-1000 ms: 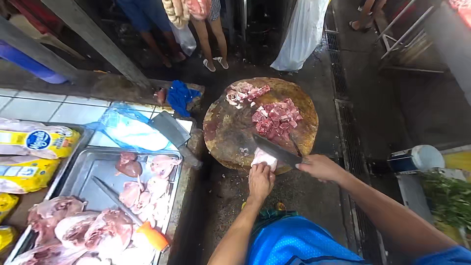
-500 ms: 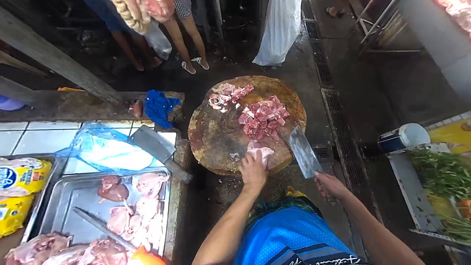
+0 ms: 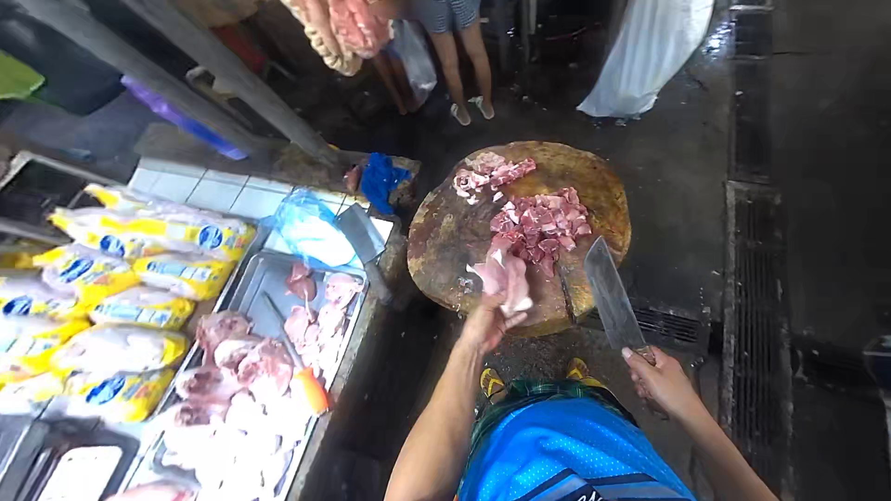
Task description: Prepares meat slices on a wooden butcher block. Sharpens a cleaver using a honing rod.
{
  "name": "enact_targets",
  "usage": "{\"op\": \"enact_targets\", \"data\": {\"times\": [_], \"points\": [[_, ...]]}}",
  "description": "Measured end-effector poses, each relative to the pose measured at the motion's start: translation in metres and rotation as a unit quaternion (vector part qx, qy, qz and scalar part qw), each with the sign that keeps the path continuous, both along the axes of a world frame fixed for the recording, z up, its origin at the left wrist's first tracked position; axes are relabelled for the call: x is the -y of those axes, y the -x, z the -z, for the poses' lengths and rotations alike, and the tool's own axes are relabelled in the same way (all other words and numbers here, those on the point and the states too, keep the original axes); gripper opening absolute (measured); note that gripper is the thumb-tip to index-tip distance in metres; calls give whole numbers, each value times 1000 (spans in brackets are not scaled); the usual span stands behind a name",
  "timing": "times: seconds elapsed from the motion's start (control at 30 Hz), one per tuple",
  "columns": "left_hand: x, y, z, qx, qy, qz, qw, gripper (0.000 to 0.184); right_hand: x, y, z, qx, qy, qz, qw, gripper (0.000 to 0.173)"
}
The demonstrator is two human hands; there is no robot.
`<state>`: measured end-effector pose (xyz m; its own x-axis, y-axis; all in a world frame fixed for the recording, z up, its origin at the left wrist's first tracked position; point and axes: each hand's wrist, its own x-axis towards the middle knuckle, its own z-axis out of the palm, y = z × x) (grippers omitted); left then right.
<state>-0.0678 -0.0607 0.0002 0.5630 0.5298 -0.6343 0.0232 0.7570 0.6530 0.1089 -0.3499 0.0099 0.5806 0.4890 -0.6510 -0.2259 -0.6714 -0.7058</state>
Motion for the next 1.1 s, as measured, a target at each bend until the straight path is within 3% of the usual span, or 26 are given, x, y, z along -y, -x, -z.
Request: {"op": "enact_targets", "data": {"times": [0.1,0.17,0.3,0.37,0.5,0.57,0.63,0.73,0.83,0.9,0.97,1.0,1.1], "points": [[29,-11,7,-102,23,23,994,23,-2,-20,-6,12,9,-75,997,41],[33,1,10,-202,-48,28,978,24,-6,-28,-10,-2,22,-97,995,43],[5,32,22,-419,-276,48,864,32,-14,-14,-27,72,57,-74,993,48],[-20,35,34,-431,-361,60,825,34,-19,-1,-32,116,33,-94,988,49],[-51,31,56,-396,-453,209,771,34,-48,33,-40,166,-18,-194,967,52],[-54,31,51,-390,-418,255,780,36,-72,52,-42,183,-24,-230,955,53],[-52,40,41,-377,-368,251,812,34,-95,73,-47,220,-48,-244,943,52],[-49,53,37,-363,-319,240,842,30,-123,104,-50,330,-155,-216,906,53],[-50,56,40,-353,-320,238,846,26,-144,124,-36,391,-217,-189,874,52],[-52,58,41,-351,-321,243,845,24,-148,133,-24,357,-111,-231,898,52],[-55,62,41,-350,-317,241,848,25,-155,135,-25,231,103,-313,915,57],[-56,64,39,-348,-315,243,849,27,-155,135,-27,192,162,-327,911,60],[-66,76,38,-326,-310,219,866,30,-144,135,-44,158,211,-325,908,63]]}}
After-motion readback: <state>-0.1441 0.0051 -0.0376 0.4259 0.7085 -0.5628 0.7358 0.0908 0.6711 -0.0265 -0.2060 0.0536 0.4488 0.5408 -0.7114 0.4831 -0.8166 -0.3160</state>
